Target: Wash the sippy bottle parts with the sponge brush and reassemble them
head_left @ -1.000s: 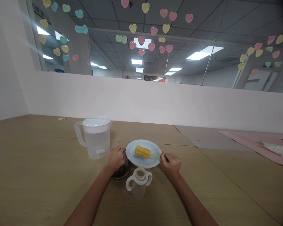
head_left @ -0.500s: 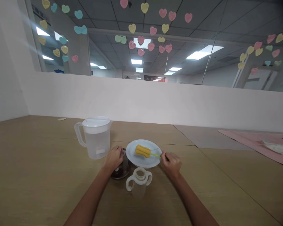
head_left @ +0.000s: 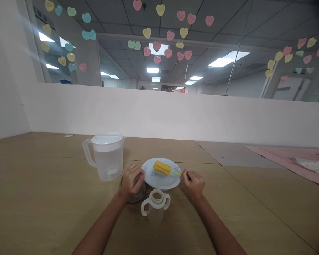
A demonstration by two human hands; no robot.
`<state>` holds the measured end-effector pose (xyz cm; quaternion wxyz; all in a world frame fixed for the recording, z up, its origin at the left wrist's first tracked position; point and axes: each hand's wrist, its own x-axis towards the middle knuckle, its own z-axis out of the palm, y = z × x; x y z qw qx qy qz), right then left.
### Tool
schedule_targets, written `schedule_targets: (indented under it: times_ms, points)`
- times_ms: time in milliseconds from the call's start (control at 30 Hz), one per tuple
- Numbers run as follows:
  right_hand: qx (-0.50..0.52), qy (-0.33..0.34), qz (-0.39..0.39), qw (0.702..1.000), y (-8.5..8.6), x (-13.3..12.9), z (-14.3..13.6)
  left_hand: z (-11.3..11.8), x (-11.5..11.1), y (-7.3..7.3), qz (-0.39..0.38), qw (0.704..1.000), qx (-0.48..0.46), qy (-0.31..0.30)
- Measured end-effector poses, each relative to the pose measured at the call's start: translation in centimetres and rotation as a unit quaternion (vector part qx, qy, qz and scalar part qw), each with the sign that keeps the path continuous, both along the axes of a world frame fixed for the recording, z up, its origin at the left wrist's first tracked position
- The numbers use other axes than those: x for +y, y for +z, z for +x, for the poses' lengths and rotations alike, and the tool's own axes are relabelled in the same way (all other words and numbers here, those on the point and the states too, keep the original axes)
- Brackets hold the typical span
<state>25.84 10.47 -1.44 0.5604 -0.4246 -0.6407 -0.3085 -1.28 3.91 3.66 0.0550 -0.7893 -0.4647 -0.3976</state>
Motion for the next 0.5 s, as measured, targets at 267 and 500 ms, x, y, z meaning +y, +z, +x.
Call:
schedule_targets:
  times_ms: [267, 500]
  points:
    - [0.025, -0.019, -0.001, 1.0, 0.1, 0.2, 0.1, 5.8, -3.1, -1.2, -0.011, 0.974, -0.043, -0.22]
    - [0.027, -0.022, -0.002, 0.999, 0.3, 0.0, 0.0, 7.0, -4.8, -0.4, -0.142, 0.963, -0.066, -0.218]
